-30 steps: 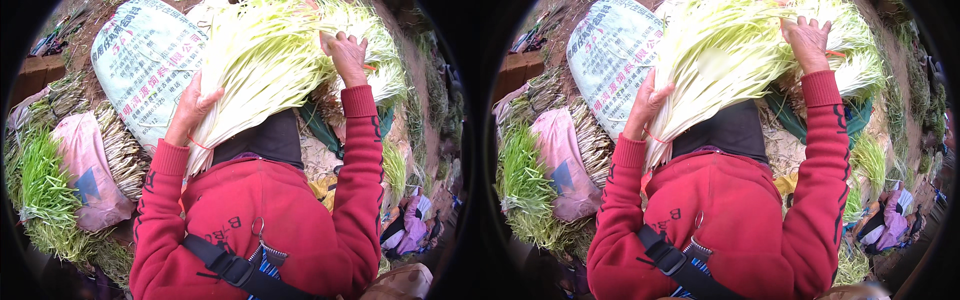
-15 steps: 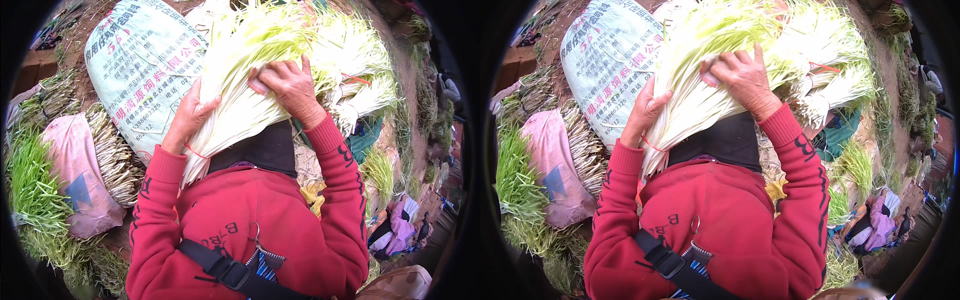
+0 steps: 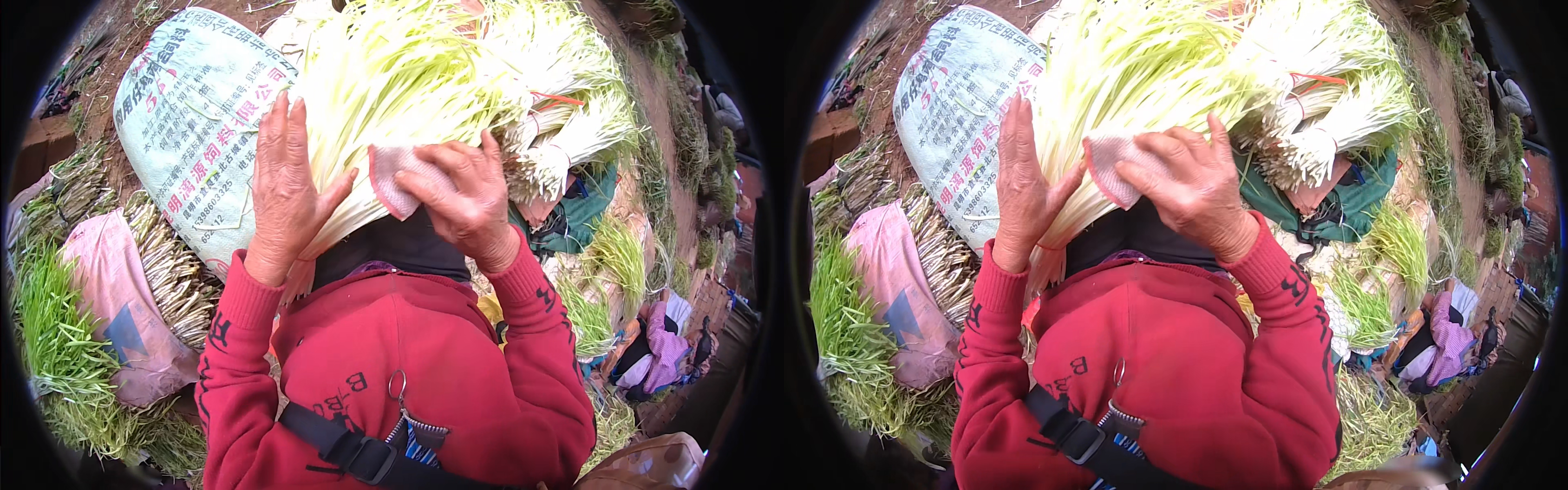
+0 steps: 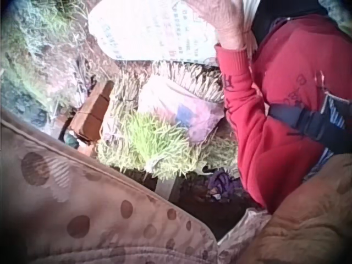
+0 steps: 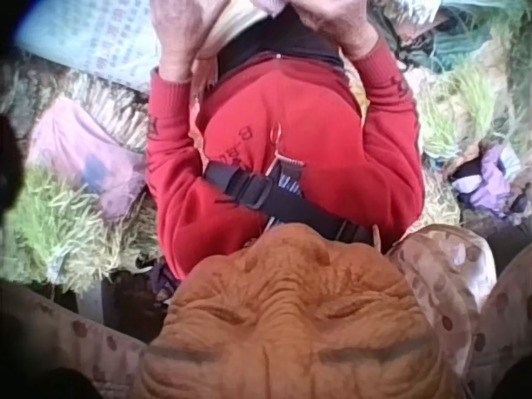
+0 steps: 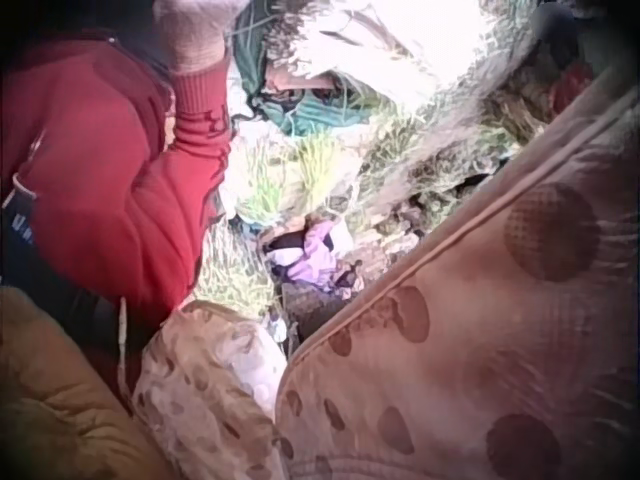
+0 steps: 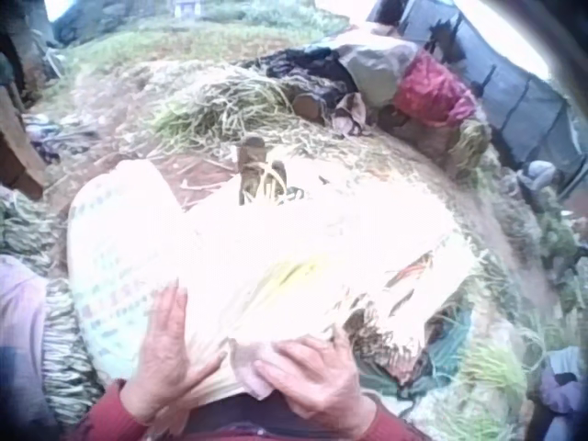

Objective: The person sits on the ground and repeatedly aligns and ties bundles of long green vegetables with red rubber bands. After finishing a bundle, the person places it on a nearby pile and then handles the camera headstrap.

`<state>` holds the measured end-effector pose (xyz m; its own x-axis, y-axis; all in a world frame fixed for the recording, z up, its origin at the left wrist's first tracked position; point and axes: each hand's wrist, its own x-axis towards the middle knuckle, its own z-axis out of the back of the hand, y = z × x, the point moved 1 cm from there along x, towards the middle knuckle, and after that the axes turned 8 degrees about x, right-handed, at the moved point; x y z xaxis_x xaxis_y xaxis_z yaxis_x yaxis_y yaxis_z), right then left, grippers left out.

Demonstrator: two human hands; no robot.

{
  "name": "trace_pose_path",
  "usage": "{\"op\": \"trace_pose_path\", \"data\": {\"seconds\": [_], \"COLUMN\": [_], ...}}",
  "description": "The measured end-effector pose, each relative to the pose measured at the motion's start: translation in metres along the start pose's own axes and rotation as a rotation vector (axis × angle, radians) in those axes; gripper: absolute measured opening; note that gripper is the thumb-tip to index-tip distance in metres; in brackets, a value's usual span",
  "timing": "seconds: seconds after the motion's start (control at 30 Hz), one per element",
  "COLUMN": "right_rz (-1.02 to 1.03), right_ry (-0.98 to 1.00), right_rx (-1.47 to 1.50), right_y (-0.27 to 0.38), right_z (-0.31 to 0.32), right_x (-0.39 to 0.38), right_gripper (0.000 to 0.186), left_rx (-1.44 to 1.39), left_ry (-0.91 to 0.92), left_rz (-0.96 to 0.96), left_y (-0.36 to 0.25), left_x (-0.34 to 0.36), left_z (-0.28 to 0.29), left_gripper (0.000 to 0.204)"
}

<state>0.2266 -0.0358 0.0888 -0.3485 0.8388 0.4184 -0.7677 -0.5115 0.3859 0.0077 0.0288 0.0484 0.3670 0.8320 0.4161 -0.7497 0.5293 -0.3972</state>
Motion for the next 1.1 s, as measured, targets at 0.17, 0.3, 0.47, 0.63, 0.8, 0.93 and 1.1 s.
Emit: {"op": "trace_pose_path", "data": {"seconds": [0.17,0.3,0.47,0.63,0.8,0.93,1.1], "right_rz": [-0.05,-0.027,-0.064,0.018,0.171,0.349,0.193], "right_ry": [-0.008,0.015,0.034,0.084,0.24,0.188,0.137], "right_rx": [0.262,0.199,0.17,0.134,0.015,-0.003,-0.27], "right_y": [-0.005,0.007,0.008,0.016,-0.001,-0.035,-0.101], "right_z": [-0.06,-0.067,-0.069,-0.031,-0.066,-0.074,-0.064], "right_x": [-0.035,-0.057,-0.059,-0.016,0.039,0.063,0.083], "right_gripper": [0.026,0.027,0.027,0.02,0.011,0.01,0.015], "left_rx": [0.327,0.098,-0.166,-0.241,-0.23,-0.228,-0.258], "left_ry": [0.283,0.247,0.251,0.253,0.228,0.213,0.203], "left_rz": [-0.264,-0.104,0.004,0.005,-0.05,-0.012,0.038], "left_y": [0.0,0.035,0.047,0.047,0.045,0.051,0.051], "left_x": [0.007,0.01,0.012,0.012,0.012,0.011,0.01], "left_z": [-0.034,-0.037,-0.039,-0.037,-0.04,-0.043,-0.04], "left_gripper": [0.063,0.057,0.052,0.052,0.053,0.053,0.046]}}
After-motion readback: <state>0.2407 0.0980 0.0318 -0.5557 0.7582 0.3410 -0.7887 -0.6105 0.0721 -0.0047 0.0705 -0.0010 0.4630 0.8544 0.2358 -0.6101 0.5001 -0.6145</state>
